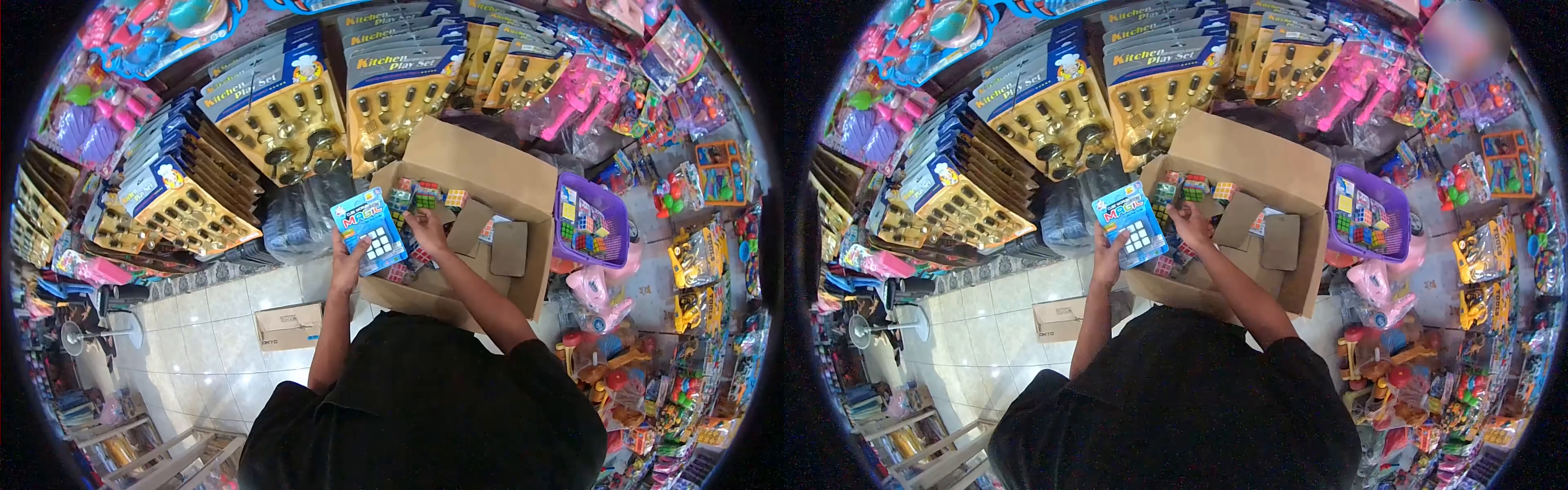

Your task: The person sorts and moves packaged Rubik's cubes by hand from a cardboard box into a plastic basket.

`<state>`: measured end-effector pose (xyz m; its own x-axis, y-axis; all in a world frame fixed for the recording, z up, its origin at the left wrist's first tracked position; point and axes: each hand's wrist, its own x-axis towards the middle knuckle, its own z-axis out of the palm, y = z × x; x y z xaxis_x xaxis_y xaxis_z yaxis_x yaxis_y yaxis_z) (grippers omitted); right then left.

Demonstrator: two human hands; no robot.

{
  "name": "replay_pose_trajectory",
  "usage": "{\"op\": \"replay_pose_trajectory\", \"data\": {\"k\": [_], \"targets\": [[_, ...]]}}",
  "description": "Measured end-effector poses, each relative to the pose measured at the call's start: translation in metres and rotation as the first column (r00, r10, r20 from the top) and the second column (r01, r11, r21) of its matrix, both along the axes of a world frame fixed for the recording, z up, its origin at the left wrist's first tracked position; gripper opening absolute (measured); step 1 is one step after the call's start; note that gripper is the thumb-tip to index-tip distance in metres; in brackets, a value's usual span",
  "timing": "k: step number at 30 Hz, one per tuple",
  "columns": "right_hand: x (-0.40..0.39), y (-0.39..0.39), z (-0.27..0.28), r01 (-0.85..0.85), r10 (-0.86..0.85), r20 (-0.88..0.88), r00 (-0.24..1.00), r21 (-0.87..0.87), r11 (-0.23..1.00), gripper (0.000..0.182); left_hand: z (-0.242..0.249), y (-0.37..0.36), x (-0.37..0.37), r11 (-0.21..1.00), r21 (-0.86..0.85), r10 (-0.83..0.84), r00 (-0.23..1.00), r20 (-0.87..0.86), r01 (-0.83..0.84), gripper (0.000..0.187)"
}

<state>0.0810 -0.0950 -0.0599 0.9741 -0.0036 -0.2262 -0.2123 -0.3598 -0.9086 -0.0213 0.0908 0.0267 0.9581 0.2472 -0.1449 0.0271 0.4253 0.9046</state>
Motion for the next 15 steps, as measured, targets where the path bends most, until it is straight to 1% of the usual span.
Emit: {"op": "replay_pose_trajectory", "data": {"k": [1, 3, 4, 5, 8, 12, 14, 15], "targets": [[-0.007, 0.004, 0.041, -0.027, 0.024, -0.030, 0.999, -0.091, 0.995, 0.064, 0.001, 0.002, -0.001, 1.000, -0.011, 0.019, 1.000, 0.001, -0.019, 0.048], [-0.004, 0.011, 0.041, -0.062, 0.064, 0.005, 0.998, -0.162, 0.985, 0.059, 0.001, 0.006, -0.004, 0.998, -0.029, 0.058, 0.998, 0.019, -0.058, 0.048], [-0.001, 0.011, 0.039, -0.077, 0.083, 0.021, 0.996, -0.199, 0.977, 0.057, 0.000, 0.007, -0.005, 0.996, -0.037, 0.078, 0.996, 0.034, -0.077, 0.049], [0.008, 0.009, 0.009, -0.105, 0.116, 0.068, 0.991, -0.140, 0.985, 0.047, -0.002, 0.008, -0.006, 0.994, -0.046, 0.097, 0.994, 0.050, -0.094, 0.049], [0.015, -0.005, 0.000, -0.172, 0.185, 0.077, 0.980, -0.159, 0.972, 0.036, -0.012, 0.011, -0.010, 0.984, -0.133, 0.123, 0.992, 0.029, -0.118, 0.050], [0.000, -0.026, 0.007, 0.017, -0.006, 0.162, 0.987, -0.066, 0.998, 0.024, -0.014, 0.013, -0.012, 0.973, -0.198, 0.128, 0.992, 0.024, -0.121, 0.050], [-0.003, -0.047, -0.006, 0.086, -0.084, 0.222, 0.971, 0.000, 0.996, 0.020, -0.013, 0.013, -0.010, 0.973, -0.202, 0.114, 0.993, 0.022, -0.108, 0.050], [-0.003, -0.056, -0.004, 0.072, -0.088, 0.107, 0.990, 0.140, 0.987, 0.020, -0.013, 0.012, -0.008, 0.975, -0.197, 0.114, 0.993, 0.026, -0.107, 0.049]]}}
